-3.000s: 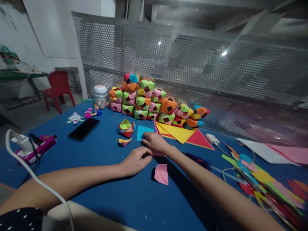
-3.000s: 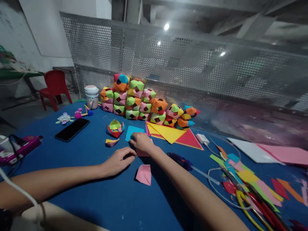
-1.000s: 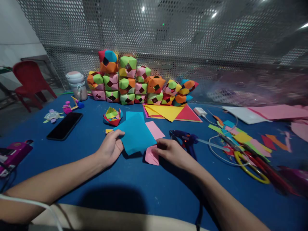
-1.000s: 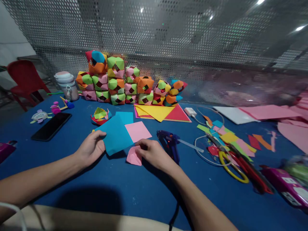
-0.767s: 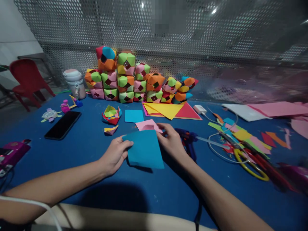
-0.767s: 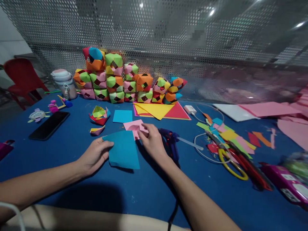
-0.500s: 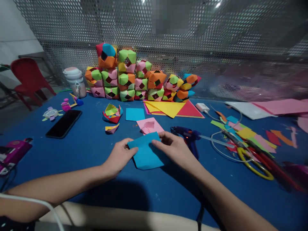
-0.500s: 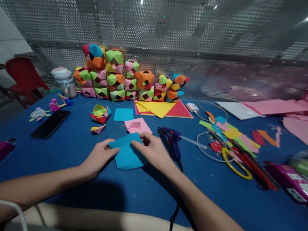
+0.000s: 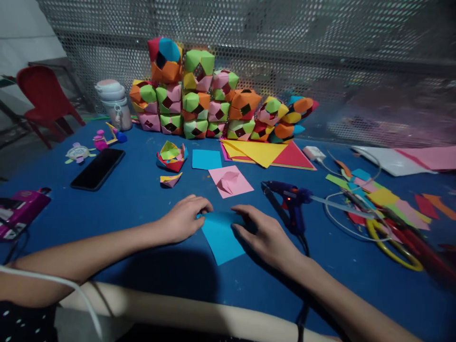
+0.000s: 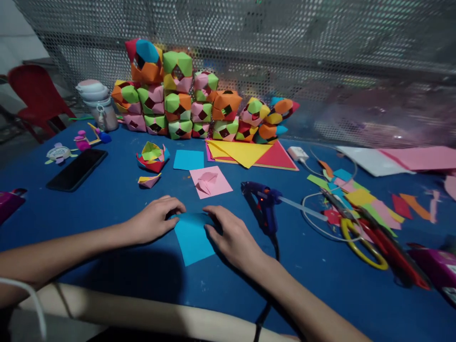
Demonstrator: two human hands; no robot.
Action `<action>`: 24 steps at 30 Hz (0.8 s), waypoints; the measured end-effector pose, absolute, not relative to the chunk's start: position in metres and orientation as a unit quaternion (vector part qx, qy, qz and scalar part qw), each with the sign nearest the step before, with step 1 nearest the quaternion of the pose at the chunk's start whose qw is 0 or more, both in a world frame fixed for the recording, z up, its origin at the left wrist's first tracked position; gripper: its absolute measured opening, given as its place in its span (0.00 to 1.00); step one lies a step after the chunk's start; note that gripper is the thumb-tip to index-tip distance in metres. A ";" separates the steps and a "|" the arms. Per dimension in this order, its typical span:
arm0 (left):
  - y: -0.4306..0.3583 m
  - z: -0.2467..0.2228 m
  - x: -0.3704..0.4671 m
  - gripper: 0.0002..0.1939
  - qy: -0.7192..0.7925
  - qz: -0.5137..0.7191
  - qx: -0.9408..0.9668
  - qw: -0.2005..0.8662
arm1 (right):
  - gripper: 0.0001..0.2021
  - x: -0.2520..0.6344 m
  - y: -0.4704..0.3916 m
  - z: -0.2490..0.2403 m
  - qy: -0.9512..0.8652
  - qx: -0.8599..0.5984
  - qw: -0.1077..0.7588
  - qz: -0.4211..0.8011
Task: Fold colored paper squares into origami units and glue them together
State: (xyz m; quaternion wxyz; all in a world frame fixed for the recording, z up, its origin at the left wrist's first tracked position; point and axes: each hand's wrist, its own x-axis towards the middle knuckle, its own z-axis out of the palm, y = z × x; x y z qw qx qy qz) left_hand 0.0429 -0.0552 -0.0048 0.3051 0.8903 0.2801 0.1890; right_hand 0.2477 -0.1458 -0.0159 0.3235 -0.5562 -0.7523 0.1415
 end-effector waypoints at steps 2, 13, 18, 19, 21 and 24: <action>-0.049 0.001 0.042 0.14 0.256 0.146 0.900 0.319 | 0.10 0.248 -0.153 -0.022 -0.792 -0.507 0.324 0.103; -0.026 0.011 0.034 0.13 0.140 0.089 0.916 0.365 | 0.12 0.246 -0.167 -0.025 -0.898 -0.363 0.250 -0.009; -0.021 0.011 0.034 0.11 0.123 0.059 0.914 0.383 | 0.11 0.244 -0.170 -0.022 -0.911 -0.337 0.236 -0.037; -0.020 0.011 0.034 0.11 0.120 0.052 0.914 0.383 | 0.11 0.243 -0.171 -0.022 -0.913 -0.334 0.233 -0.038; -0.019 0.011 0.034 0.11 0.114 0.042 0.917 0.381 | 0.11 0.242 -0.171 -0.022 -0.915 -0.333 0.224 -0.037; -0.019 0.011 0.033 0.11 0.110 0.036 0.919 0.377 | 0.11 0.241 -0.172 -0.022 -0.917 -0.334 0.212 -0.039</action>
